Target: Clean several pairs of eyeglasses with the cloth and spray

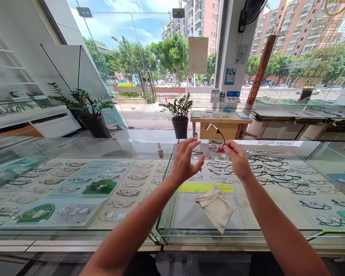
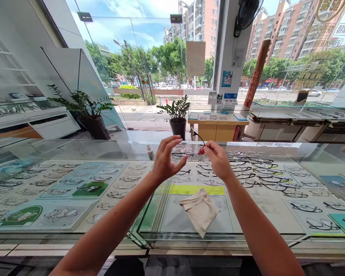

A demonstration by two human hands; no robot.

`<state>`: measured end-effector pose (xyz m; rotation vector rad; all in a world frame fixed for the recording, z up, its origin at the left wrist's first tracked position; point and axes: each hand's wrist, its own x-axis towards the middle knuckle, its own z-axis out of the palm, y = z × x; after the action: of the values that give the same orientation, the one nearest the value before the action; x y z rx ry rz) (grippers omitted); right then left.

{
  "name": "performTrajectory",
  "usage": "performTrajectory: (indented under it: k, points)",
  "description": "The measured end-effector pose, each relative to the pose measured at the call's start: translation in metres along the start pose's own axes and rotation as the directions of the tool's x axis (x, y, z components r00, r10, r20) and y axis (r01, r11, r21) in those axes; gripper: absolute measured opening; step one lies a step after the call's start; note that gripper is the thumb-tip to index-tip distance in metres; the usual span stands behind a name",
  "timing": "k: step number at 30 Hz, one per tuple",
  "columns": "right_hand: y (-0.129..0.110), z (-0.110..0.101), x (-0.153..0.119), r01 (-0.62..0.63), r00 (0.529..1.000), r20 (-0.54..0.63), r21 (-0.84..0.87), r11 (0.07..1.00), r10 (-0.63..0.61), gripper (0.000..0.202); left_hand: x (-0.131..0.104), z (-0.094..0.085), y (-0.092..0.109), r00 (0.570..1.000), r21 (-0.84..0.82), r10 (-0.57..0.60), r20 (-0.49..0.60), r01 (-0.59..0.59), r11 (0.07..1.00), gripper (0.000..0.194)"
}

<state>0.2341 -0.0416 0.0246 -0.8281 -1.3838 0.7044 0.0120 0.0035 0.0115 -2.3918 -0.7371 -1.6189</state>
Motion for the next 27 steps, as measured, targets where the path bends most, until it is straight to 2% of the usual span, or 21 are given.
performTrajectory:
  k: [2,4,7,10,12,15,17,20,23,25,27]
  points:
    - [-0.024,-0.003,0.012,-0.007,0.992,0.124,-0.112,0.994,0.021,0.027,0.031,-0.018,-0.001,0.987,-0.017,0.126,0.098,-0.125,0.992,0.060]
    - [-0.053,-0.005,0.024,0.084,0.971,0.241,-0.314,0.946,-0.007,0.027,0.063,-0.037,0.004,0.968,-0.049,0.186,0.169,-0.180,0.982,0.068]
    - [-0.097,-0.008,0.036,0.205,0.958,0.277,-0.482,0.852,-0.073,0.025,0.098,-0.058,0.017,0.946,-0.088,0.246,0.213,-0.232,0.969,0.069]
    - [-0.127,-0.008,0.039,0.255,0.952,0.283,-0.520,0.816,-0.117,0.027,0.106,-0.068,0.025,0.960,-0.078,0.242,0.142,-0.233,0.969,0.067]
    - [-0.139,-0.008,0.038,0.248,0.938,0.342,-0.551,0.797,-0.055,0.026,0.103,-0.070,0.024,0.966,-0.069,0.250,0.060,-0.246,0.967,0.062]
    - [-0.147,-0.006,0.034,0.247,0.926,0.378,-0.591,0.768,-0.007,0.026,0.097,-0.071,0.020,0.954,-0.067,0.300,0.005,-0.299,0.952,0.057]
    - [-0.147,-0.005,0.029,0.263,0.931,0.363,-0.603,0.753,-0.034,0.027,0.096,-0.073,0.018,0.951,-0.065,0.308,-0.014,-0.308,0.949,0.054]
    - [-0.142,-0.004,0.022,0.302,0.952,0.228,-0.617,0.726,-0.203,0.023,0.097,-0.076,0.016,0.965,-0.048,0.249,-0.085,-0.253,0.966,0.050]
    - [-0.129,-0.004,0.020,0.326,0.928,0.074,-0.634,0.701,-0.365,0.047,0.098,-0.078,0.012,0.973,-0.036,0.160,-0.165,-0.168,0.985,0.049]
    - [-0.117,-0.002,0.025,0.350,0.910,0.053,-0.628,0.695,-0.411,0.061,0.098,-0.078,0.008,0.976,-0.046,0.097,-0.197,-0.108,0.993,0.050]
    - [-0.104,0.001,0.033,0.384,0.894,0.052,-0.600,0.702,-0.445,0.066,0.098,-0.076,0.003,0.977,-0.069,0.029,-0.211,-0.044,0.997,0.052]
